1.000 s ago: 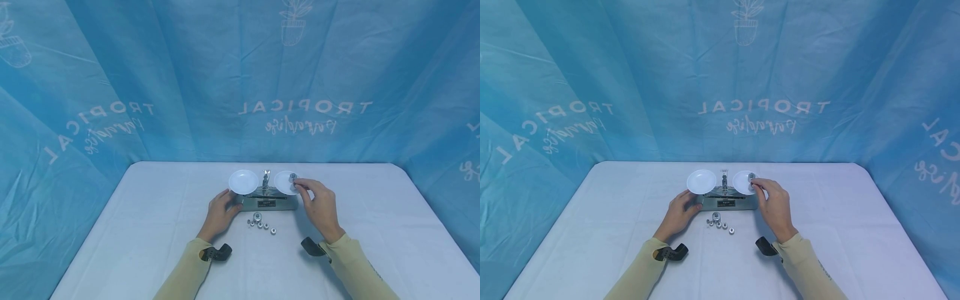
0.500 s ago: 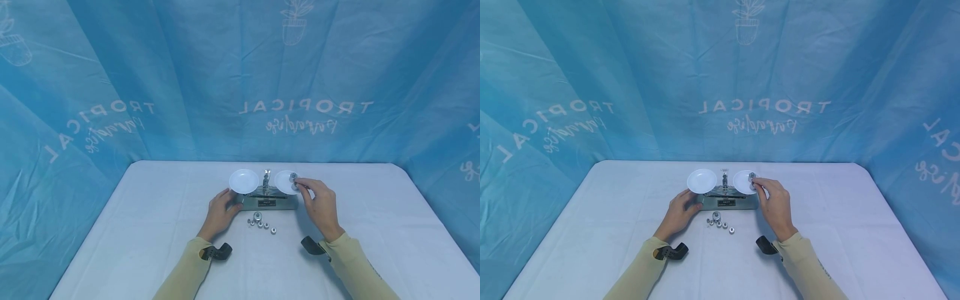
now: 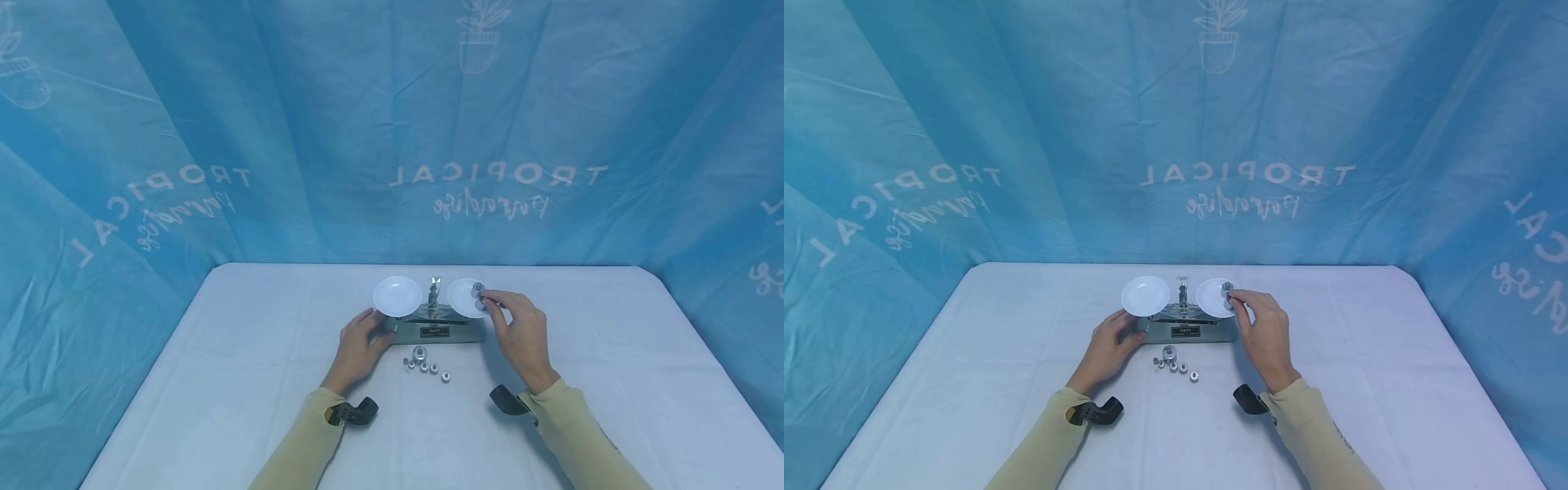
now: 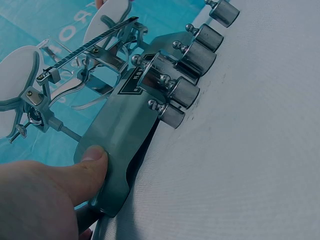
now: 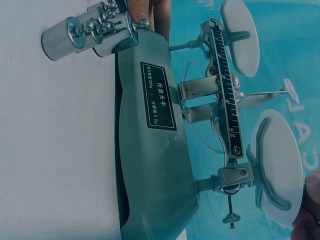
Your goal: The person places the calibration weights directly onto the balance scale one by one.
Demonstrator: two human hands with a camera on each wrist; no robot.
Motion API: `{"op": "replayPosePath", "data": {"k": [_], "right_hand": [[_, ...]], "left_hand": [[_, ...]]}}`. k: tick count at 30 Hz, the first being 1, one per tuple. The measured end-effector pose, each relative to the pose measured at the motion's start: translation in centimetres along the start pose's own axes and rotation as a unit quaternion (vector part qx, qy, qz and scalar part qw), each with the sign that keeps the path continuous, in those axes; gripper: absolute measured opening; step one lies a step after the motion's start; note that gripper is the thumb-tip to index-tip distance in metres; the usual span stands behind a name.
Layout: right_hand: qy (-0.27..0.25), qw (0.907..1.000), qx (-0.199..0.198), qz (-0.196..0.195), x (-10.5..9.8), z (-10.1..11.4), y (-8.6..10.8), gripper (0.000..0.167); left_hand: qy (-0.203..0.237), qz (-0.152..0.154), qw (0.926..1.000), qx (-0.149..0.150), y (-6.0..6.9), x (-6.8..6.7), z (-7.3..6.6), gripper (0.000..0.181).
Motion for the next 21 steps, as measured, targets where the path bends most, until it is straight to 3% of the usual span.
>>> {"op": "replayPosePath", "data": {"k": [21], "right_hand": [[-0.005,0.9998,0.017,0.003,-0.2,0.18,-0.05,0.021]], "left_hand": [[-0.001,0.003,1.0,0.006,0.03,-0.11,-0.3,0.052]]}}
Point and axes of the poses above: each hand's wrist, its own y-axis away from the middle knuckle, its own x-axis out of the palm, z = x × y, the point moved 3 cm from there along -y, towards the middle knuckle, and after that the axes turned 13 degrees about y, right-handed, at the moved point
